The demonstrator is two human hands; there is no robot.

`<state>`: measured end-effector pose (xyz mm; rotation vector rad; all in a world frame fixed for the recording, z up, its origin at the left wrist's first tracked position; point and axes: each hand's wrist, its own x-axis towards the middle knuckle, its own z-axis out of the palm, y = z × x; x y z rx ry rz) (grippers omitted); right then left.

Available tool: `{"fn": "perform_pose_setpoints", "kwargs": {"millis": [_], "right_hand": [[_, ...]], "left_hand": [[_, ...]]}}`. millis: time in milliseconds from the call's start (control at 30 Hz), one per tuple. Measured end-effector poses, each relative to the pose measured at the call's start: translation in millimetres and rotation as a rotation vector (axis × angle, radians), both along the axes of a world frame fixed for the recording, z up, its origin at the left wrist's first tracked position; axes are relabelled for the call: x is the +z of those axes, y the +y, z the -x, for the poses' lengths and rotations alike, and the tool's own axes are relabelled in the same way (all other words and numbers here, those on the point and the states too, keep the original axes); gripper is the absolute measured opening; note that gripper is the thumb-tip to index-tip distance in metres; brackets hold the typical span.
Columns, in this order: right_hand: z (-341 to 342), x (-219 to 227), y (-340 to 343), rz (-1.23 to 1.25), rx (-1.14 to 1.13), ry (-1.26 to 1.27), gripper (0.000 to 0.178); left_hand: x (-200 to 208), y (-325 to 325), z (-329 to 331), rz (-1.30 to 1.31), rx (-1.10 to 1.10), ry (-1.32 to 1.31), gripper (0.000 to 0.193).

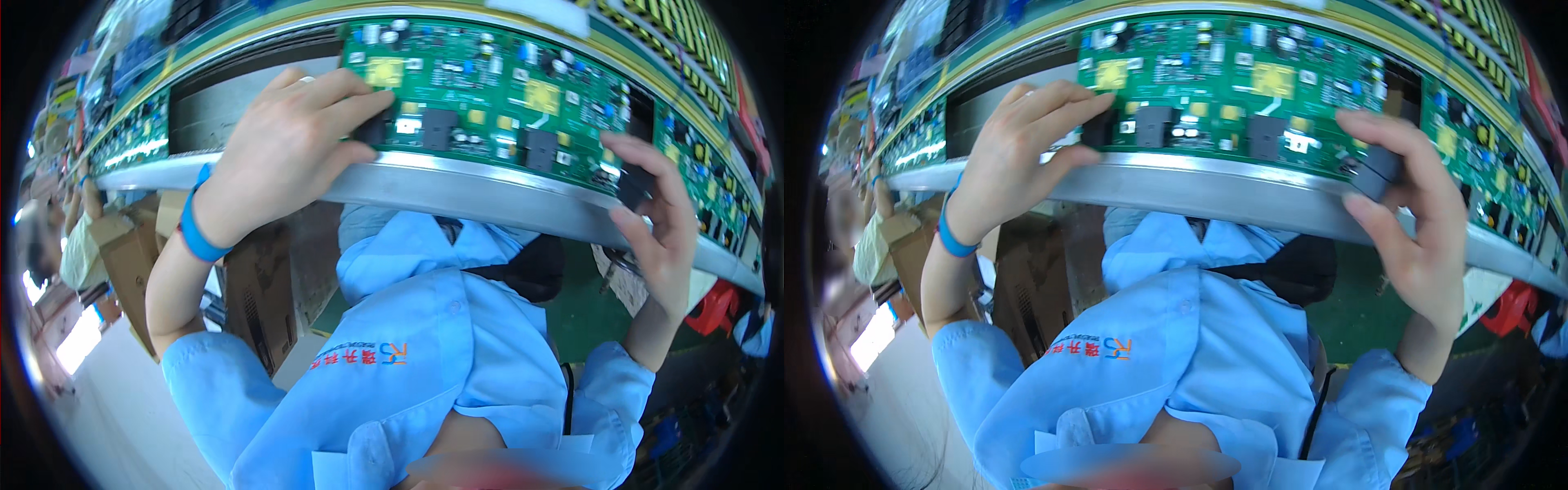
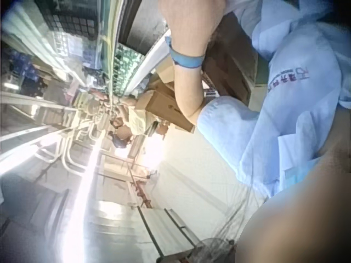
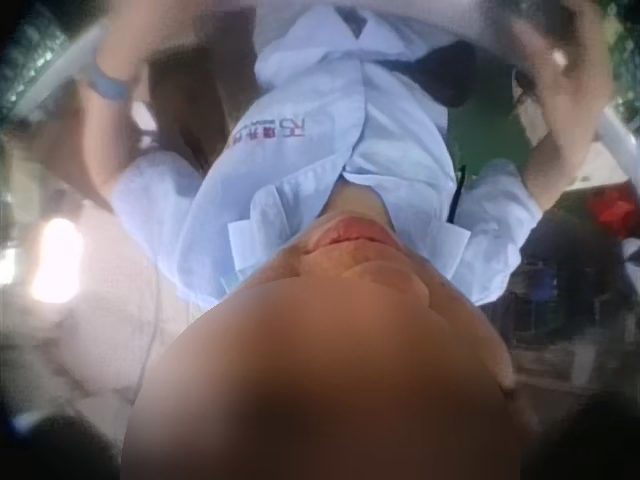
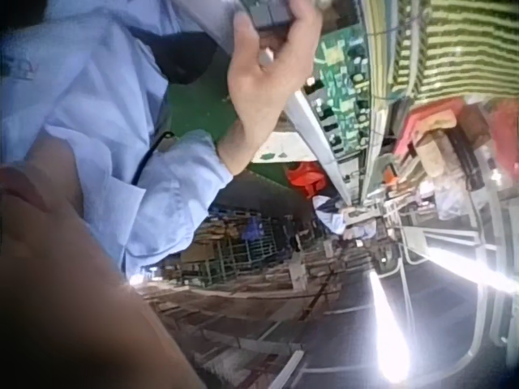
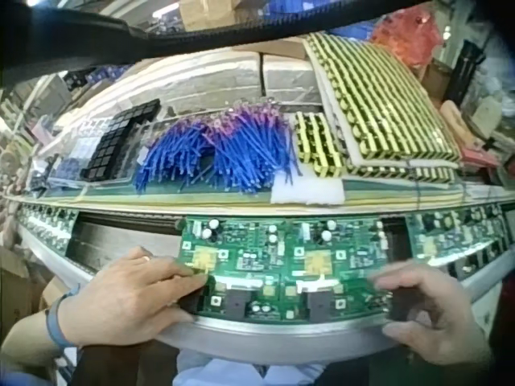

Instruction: Manually assemble and inspect components on a printed circuit board on a production line.

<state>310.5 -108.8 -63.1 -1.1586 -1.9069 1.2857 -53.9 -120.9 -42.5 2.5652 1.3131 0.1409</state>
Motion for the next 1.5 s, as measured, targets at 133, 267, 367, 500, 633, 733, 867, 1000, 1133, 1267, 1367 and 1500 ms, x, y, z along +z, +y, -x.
{"fn": "perform_pose_setpoints", "kwargs": {"millis": [133,267,367,500,633,733,867,1000,1133,1267,1367,1500], "right_hand": [[14,12,2,-0.220,0.099,-0.283,0.055],[22,5,0,-0.399,0.080,-0.426,0.059],[25,2,2,-0.577,0.112,-0.548,0.062],[31,9,-1,-0.565,0.143,-0.668,0.064],[29,16,0,-0.504,0.163,-0.795,0.066],[26,18,1,-0.504,0.179,-0.806,0.067],[28,20,4,-0.509,0.166,-0.808,0.064],[26,13,9,-0.624,0.173,-0.757,0.060],[23,27,10,-0.521,0.215,-0.732,0.058],[11,38,68,-0.590,-0.103,-0.445,0.030],[-4,37,131,-0.806,-0.207,-0.498,0.023],[-3,38,158,-0.789,-0.166,-0.501,0.024]], "left_hand": [[1,-7,5,0.029,0.053,-0.015,0.050],[-5,-4,1,0.099,0.152,-0.112,0.049],[-6,-4,2,0.139,0.183,-0.164,0.050],[-10,-6,4,0.140,0.176,-0.218,0.051],[-11,-6,8,0.124,0.141,-0.235,0.051],[-14,-6,10,0.112,0.126,-0.258,0.051],[-15,-2,10,0.105,0.107,-0.258,0.051],[-14,0,10,0.099,0.102,-0.259,0.050],[-12,-2,10,0.117,0.111,-0.279,0.049],[-11,-1,8,0.124,0.119,-0.299,0.050],[-7,-2,6,0.130,0.115,-0.291,0.051],[-8,-2,5,0.172,0.158,-0.261,0.047]]}}
